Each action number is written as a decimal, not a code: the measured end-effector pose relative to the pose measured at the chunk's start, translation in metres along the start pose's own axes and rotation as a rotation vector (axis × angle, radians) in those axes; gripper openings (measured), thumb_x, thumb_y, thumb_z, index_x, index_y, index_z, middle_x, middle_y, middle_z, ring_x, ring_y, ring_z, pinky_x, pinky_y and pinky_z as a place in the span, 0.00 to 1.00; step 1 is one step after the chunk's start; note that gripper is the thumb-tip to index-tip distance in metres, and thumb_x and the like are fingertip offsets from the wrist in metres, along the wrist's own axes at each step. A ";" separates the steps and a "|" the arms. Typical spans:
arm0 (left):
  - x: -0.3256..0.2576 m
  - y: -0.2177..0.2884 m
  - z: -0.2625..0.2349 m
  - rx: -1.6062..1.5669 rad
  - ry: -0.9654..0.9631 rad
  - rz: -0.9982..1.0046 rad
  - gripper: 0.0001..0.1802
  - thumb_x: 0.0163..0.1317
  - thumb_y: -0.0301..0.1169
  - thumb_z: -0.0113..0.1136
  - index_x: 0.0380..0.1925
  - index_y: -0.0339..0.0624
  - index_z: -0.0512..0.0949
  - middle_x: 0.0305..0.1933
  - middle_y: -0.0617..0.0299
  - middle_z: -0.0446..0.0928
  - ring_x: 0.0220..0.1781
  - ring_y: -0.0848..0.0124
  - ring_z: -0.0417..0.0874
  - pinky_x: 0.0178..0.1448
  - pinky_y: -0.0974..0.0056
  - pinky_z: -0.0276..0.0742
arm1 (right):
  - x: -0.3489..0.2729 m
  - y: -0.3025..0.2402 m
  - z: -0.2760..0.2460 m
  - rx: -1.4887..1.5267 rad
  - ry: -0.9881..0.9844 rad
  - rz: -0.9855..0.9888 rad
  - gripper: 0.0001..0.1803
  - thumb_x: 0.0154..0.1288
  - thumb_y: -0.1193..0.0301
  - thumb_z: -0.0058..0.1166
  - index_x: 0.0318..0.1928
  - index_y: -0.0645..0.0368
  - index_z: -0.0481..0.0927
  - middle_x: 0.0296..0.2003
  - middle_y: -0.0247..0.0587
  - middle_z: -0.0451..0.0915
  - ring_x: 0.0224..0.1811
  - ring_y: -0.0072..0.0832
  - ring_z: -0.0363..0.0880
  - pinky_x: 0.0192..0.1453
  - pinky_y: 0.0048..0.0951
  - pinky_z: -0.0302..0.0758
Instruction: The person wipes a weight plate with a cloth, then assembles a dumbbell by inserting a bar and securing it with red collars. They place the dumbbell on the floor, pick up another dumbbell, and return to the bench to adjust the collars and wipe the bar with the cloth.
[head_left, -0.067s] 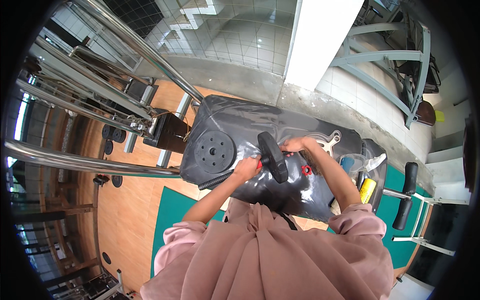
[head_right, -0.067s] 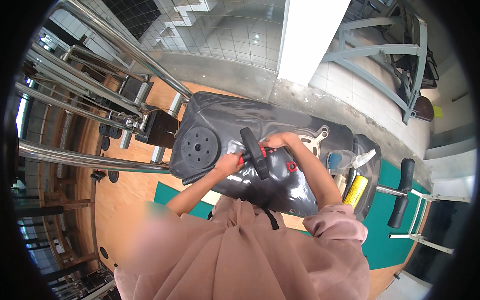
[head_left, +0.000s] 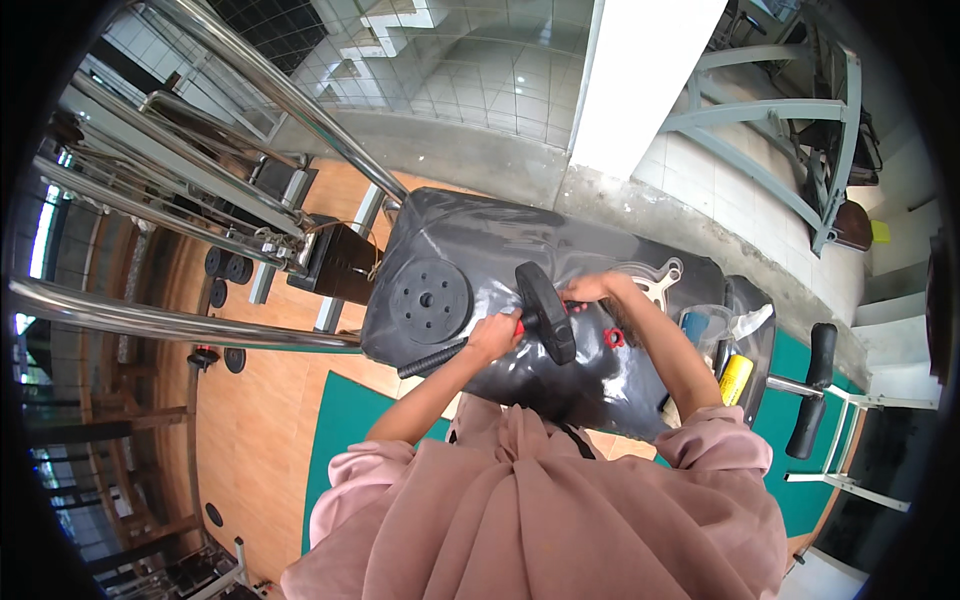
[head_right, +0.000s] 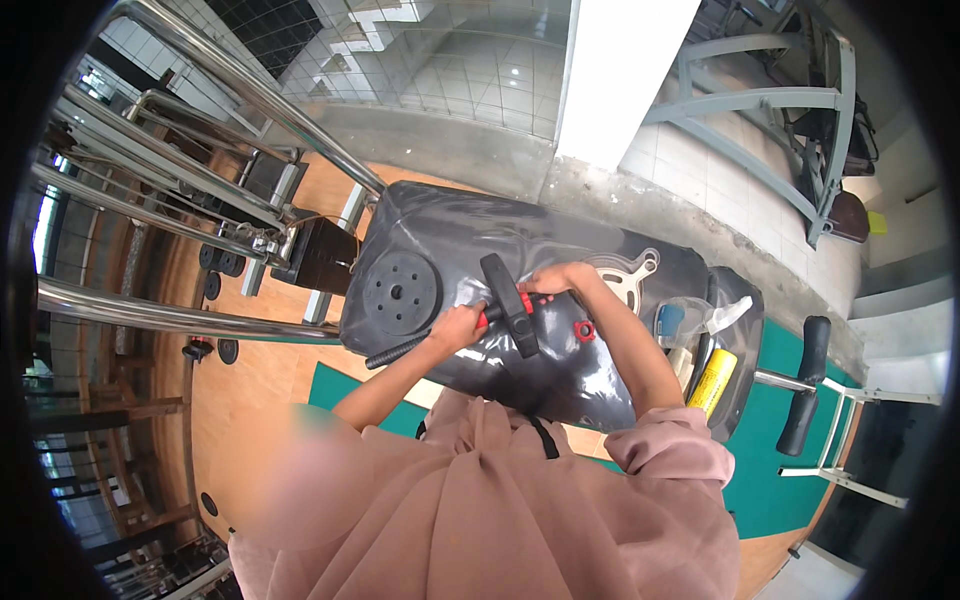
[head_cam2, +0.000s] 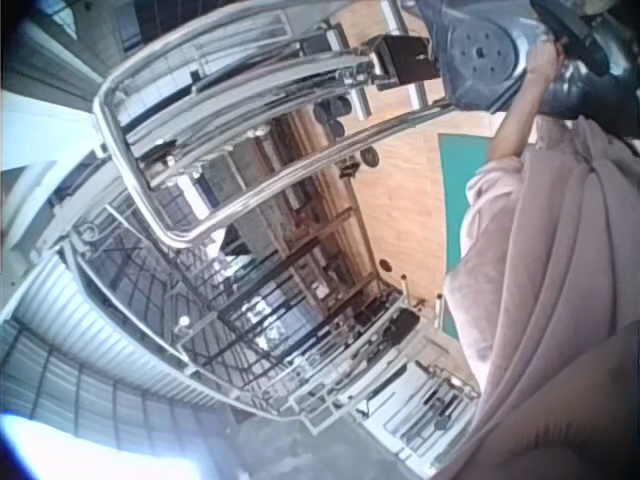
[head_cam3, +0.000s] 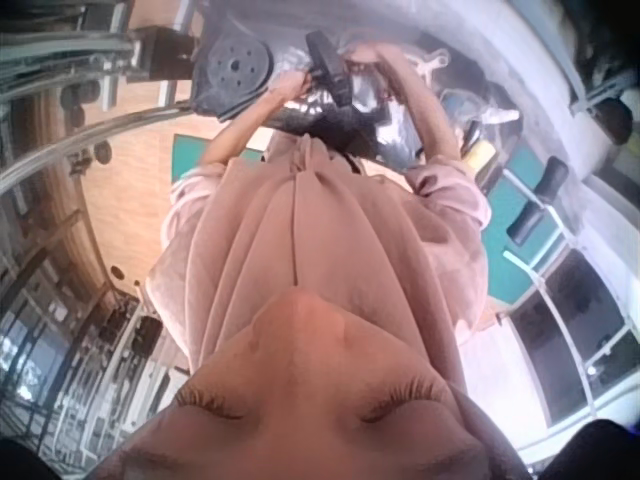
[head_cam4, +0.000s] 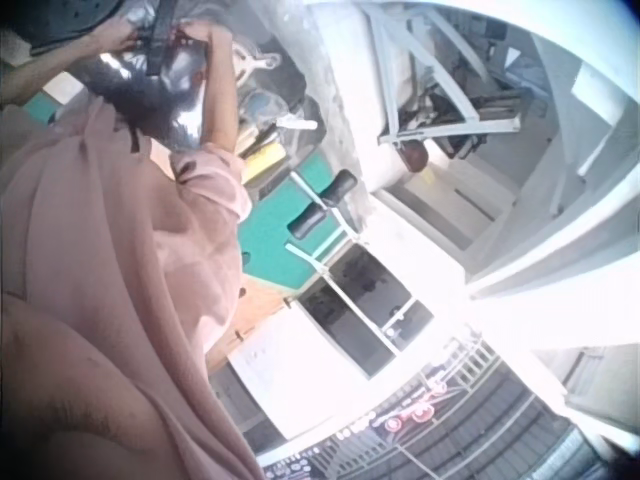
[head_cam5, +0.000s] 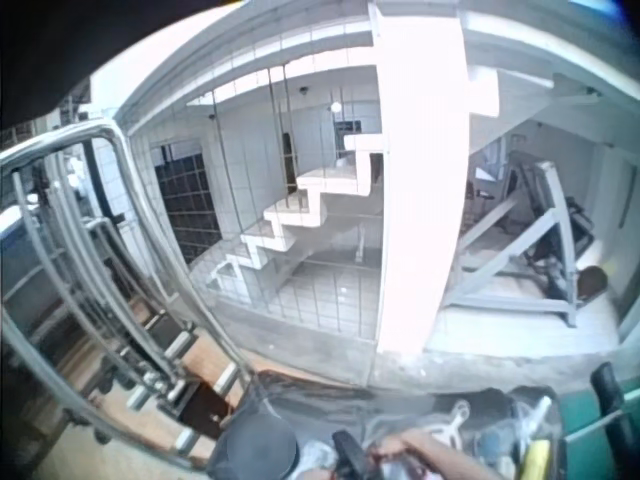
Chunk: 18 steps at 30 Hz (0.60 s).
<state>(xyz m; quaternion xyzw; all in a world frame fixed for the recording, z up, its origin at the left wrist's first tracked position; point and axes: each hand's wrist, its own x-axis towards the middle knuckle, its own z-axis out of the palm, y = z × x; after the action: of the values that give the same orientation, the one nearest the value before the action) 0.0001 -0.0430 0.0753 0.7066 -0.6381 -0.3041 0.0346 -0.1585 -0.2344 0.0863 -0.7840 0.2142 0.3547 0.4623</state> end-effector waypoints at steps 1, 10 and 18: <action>-0.006 0.000 0.005 0.001 0.004 -0.005 0.25 0.53 0.38 0.58 0.51 0.41 0.70 0.34 0.43 0.79 0.38 0.47 0.80 0.43 0.48 0.76 | -0.001 -0.004 0.002 -0.015 -0.018 -0.008 0.36 0.65 0.40 0.28 0.38 0.57 0.81 0.27 0.35 0.77 0.29 0.27 0.73 0.41 0.30 0.70; 0.007 -0.014 -0.014 -0.036 0.076 0.057 0.23 0.51 0.40 0.59 0.48 0.46 0.74 0.37 0.44 0.79 0.41 0.47 0.79 0.47 0.50 0.75 | -0.013 -0.030 -0.001 -0.103 0.229 0.108 0.32 0.65 0.47 0.29 0.31 0.59 0.80 0.25 0.40 0.79 0.27 0.31 0.76 0.40 0.33 0.72; 0.025 -0.001 -0.079 0.253 -0.100 0.455 0.22 0.44 0.39 0.65 0.44 0.54 0.78 0.38 0.58 0.79 0.47 0.57 0.77 0.52 0.53 0.71 | -0.059 -0.050 0.108 0.069 0.752 0.119 0.20 0.53 0.55 0.49 0.32 0.60 0.79 0.22 0.48 0.78 0.27 0.42 0.78 0.36 0.39 0.73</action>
<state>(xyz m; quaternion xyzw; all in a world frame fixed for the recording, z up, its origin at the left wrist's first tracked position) 0.0385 -0.0926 0.1289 0.5277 -0.8143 -0.2411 -0.0181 -0.2030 -0.1151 0.1242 -0.8295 0.4257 0.0610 0.3563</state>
